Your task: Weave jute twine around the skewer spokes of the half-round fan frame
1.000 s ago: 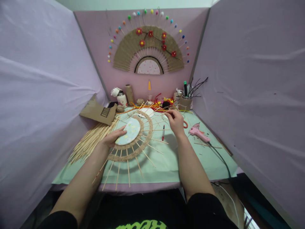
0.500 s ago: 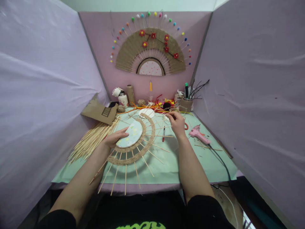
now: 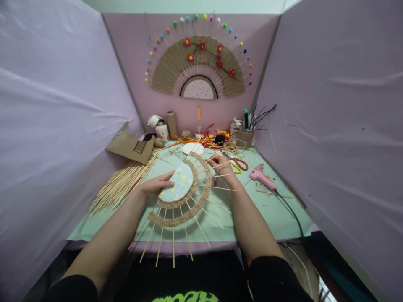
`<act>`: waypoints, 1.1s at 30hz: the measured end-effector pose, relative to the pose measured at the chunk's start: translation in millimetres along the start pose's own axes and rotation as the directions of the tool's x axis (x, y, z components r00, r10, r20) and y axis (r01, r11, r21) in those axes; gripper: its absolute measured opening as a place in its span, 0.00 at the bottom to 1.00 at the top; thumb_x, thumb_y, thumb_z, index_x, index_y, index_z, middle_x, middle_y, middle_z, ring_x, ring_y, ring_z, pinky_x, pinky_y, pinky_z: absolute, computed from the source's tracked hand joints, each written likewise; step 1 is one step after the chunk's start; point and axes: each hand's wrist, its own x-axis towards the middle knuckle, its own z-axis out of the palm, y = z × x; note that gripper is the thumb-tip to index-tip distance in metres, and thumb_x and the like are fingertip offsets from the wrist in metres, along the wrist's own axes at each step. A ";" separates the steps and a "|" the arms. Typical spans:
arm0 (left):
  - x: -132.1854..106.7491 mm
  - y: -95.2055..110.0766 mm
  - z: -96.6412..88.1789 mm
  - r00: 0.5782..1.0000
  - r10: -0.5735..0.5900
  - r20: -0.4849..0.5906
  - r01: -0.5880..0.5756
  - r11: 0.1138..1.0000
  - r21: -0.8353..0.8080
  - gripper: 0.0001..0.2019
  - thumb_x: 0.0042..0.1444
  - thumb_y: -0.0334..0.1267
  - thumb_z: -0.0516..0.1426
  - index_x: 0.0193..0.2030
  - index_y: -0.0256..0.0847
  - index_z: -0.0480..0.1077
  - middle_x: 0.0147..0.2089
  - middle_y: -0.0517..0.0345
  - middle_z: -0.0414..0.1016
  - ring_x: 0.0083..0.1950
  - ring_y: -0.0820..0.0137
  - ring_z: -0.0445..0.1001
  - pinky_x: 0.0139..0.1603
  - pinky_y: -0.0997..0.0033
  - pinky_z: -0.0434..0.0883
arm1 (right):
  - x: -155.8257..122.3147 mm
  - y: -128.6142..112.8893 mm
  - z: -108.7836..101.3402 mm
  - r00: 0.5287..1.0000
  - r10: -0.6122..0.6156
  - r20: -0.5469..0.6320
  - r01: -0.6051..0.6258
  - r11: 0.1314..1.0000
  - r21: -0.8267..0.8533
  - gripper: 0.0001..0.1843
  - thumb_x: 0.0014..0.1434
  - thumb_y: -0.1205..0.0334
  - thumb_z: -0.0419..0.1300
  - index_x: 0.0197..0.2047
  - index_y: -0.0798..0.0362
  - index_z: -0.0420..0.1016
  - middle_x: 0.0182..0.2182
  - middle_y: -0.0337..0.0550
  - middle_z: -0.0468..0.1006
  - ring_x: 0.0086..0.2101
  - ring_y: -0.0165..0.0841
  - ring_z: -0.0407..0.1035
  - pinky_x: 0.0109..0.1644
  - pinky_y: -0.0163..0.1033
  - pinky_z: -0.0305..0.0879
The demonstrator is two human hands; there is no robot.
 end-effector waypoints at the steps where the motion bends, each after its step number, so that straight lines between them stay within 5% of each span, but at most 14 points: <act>1: 0.2 -0.4 0.0 1.000 0.003 0.003 -0.003 1.000 0.002 0.37 0.48 0.33 0.63 0.65 0.44 0.55 0.53 0.45 0.73 0.43 0.66 0.77 0.38 0.74 0.72 | 0.0 0.1 -0.1 1.000 0.002 -0.002 -0.002 1.000 -0.001 0.16 0.49 0.50 0.59 0.26 0.55 0.74 0.20 0.40 0.71 0.23 0.30 0.62 0.27 0.35 0.57; 10: -2.0 -2.1 -0.3 0.998 -0.018 0.057 0.017 1.000 0.016 0.36 0.48 0.31 0.63 0.64 0.49 0.55 0.53 0.49 0.72 0.44 0.66 0.76 0.39 0.73 0.72 | 6.1 11.1 -8.2 0.992 -0.058 -0.110 0.058 0.998 -0.003 0.15 0.47 0.49 0.61 0.25 0.54 0.74 0.19 0.38 0.69 0.22 0.29 0.59 0.25 0.34 0.55; 17: -1.8 -3.2 -1.7 0.999 -0.020 0.046 0.018 0.999 0.046 0.37 0.47 0.32 0.63 0.63 0.48 0.56 0.53 0.47 0.72 0.43 0.66 0.76 0.40 0.71 0.71 | 6.6 11.1 -19.8 0.949 -0.201 -0.244 0.206 0.979 -0.008 0.12 0.50 0.52 0.60 0.29 0.53 0.75 0.28 0.43 0.75 0.30 0.33 0.66 0.35 0.38 0.61; 25: -1.8 -3.1 1.2 0.999 -0.026 0.037 0.024 0.998 0.053 0.38 0.46 0.32 0.64 0.64 0.47 0.56 0.52 0.47 0.72 0.42 0.67 0.76 0.39 0.72 0.71 | 1.8 2.8 -25.8 0.941 -0.108 -0.320 0.103 0.994 -0.032 0.15 0.49 0.50 0.61 0.23 0.53 0.71 0.19 0.37 0.67 0.22 0.29 0.59 0.29 0.36 0.57; 33: 1.4 -4.5 4.6 0.997 -0.048 0.064 0.047 0.999 0.019 0.39 0.45 0.31 0.64 0.64 0.45 0.55 0.53 0.48 0.72 0.42 0.68 0.76 0.39 0.73 0.70 | 4.7 3.7 -28.5 0.873 -0.311 -0.376 0.294 0.950 -0.102 0.10 0.56 0.56 0.57 0.32 0.53 0.74 0.30 0.43 0.75 0.33 0.34 0.68 0.40 0.40 0.62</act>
